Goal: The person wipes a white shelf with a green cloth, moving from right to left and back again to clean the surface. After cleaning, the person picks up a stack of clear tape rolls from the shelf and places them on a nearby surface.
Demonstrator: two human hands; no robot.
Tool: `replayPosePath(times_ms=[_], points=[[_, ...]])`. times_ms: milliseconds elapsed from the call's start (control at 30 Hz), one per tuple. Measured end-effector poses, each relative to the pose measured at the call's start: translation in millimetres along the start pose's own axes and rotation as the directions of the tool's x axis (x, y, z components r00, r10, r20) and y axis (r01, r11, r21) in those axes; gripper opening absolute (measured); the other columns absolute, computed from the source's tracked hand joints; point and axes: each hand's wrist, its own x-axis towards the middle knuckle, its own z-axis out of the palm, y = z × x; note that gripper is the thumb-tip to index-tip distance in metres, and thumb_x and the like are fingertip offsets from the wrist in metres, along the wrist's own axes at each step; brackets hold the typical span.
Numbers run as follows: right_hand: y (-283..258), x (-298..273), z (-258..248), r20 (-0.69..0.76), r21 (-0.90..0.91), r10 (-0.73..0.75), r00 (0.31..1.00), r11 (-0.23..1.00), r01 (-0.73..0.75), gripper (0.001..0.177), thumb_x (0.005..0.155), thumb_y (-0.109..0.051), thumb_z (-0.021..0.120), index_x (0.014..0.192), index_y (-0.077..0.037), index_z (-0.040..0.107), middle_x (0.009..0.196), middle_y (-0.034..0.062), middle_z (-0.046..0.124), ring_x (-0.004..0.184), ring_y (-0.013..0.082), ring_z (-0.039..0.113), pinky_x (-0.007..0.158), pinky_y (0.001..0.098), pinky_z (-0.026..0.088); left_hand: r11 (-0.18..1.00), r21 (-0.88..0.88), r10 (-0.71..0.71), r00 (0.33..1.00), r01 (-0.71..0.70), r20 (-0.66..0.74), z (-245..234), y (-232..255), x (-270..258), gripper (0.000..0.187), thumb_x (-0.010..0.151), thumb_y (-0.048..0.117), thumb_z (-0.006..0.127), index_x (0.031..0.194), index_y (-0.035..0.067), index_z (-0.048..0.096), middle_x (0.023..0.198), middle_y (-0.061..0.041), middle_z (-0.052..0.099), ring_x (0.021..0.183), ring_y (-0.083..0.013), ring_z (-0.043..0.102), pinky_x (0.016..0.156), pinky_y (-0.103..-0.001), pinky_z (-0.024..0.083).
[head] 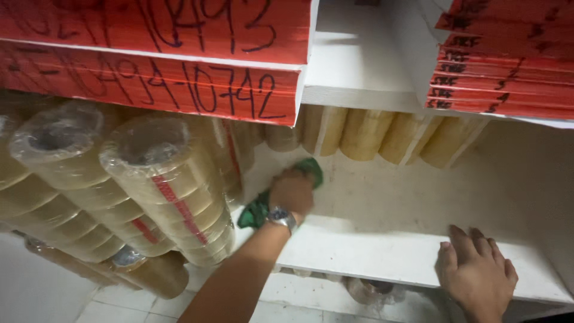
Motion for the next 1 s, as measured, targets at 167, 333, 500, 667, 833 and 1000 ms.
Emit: replayPosePath(times_ms=[167,333,500,667,833,1000], points=[[-2.4,-4.1,-6.4,0.010,0.020,0.014,1.000,1.000,-0.014,0.059,0.092,-0.053,0.036,0.147,-0.040,0.055,0.160,0.0006,0.051,0.151,0.0280,0.042,0.118,0.0568,0.029,0.983,-0.119,0.137,0.990,-0.138,-0.017,-21.8,19.4,-39.7,0.042,0.074,0.017,0.056,0.115,0.018,0.067,0.102,-0.015,0.066,0.087,-0.0373,0.060,0.065,-0.053,0.047],[-2.1,-4.6,-7.8,0.039,0.007,0.039,0.998,0.999,-0.040,0.059,0.091,-0.054,0.038,0.147,-0.042,0.055,0.161,0.0001,0.051,0.153,0.0253,0.040,0.121,0.0538,0.027,0.983,-0.057,0.167,0.976,-0.176,-0.139,-51.6,54.4,-83.6,0.022,0.073,0.012,0.065,0.090,0.021,0.074,0.092,-0.013,0.068,0.080,-0.0349,0.062,0.051,-0.047,0.049],[3.5,-4.3,1.8,-0.043,-0.019,-0.007,0.999,1.000,0.006,0.057,0.093,-0.053,0.043,0.146,-0.042,0.057,0.158,-0.0002,0.056,0.149,0.0251,0.047,0.118,0.0551,0.032,0.938,-0.178,0.306,0.952,-0.298,0.022,-92.9,66.3,-116.2,0.050,0.076,0.017,0.067,0.126,0.023,0.069,0.094,-0.013,0.066,0.087,-0.0364,0.059,0.065,-0.055,0.047],[-2.8,-5.6,-10.3,0.019,0.024,-0.001,1.000,1.000,0.001,0.058,0.092,-0.053,0.037,0.146,-0.040,0.056,0.157,0.0001,0.054,0.150,0.0268,0.044,0.118,0.0574,0.031,0.927,-0.171,0.347,0.937,-0.334,0.050,-86.2,52.5,-103.0,0.056,0.082,0.016,0.058,0.137,0.026,0.064,0.105,-0.014,0.068,0.087,-0.0362,0.061,0.064,-0.055,0.049],[-5.6,-3.1,-11.6,0.100,0.039,0.069,0.993,0.997,-0.073,0.059,0.094,-0.054,0.036,0.149,-0.043,0.053,0.164,-0.0015,0.047,0.156,0.0269,0.036,0.122,0.0551,0.025,0.961,-0.038,0.269,0.960,-0.272,-0.070,-46.1,35.2,-71.6,0.052,0.082,0.016,0.056,0.132,0.026,0.065,0.108,-0.019,0.068,0.089,-0.0352,0.062,0.051,-0.047,0.051],[-19.2,-2.6,-22.7,0.102,0.033,0.078,0.992,0.996,-0.081,0.058,0.091,-0.049,0.038,0.145,-0.041,0.057,0.160,-0.0034,0.050,0.151,0.0206,0.040,0.120,0.0540,0.027,0.979,0.029,0.205,0.968,-0.202,-0.147,-24.7,15.4,-38.6,0.038,0.081,0.019,0.055,0.116,0.027,0.068,0.093,-0.010,0.062,0.082,-0.0327,0.057,0.061,-0.050,0.046]])
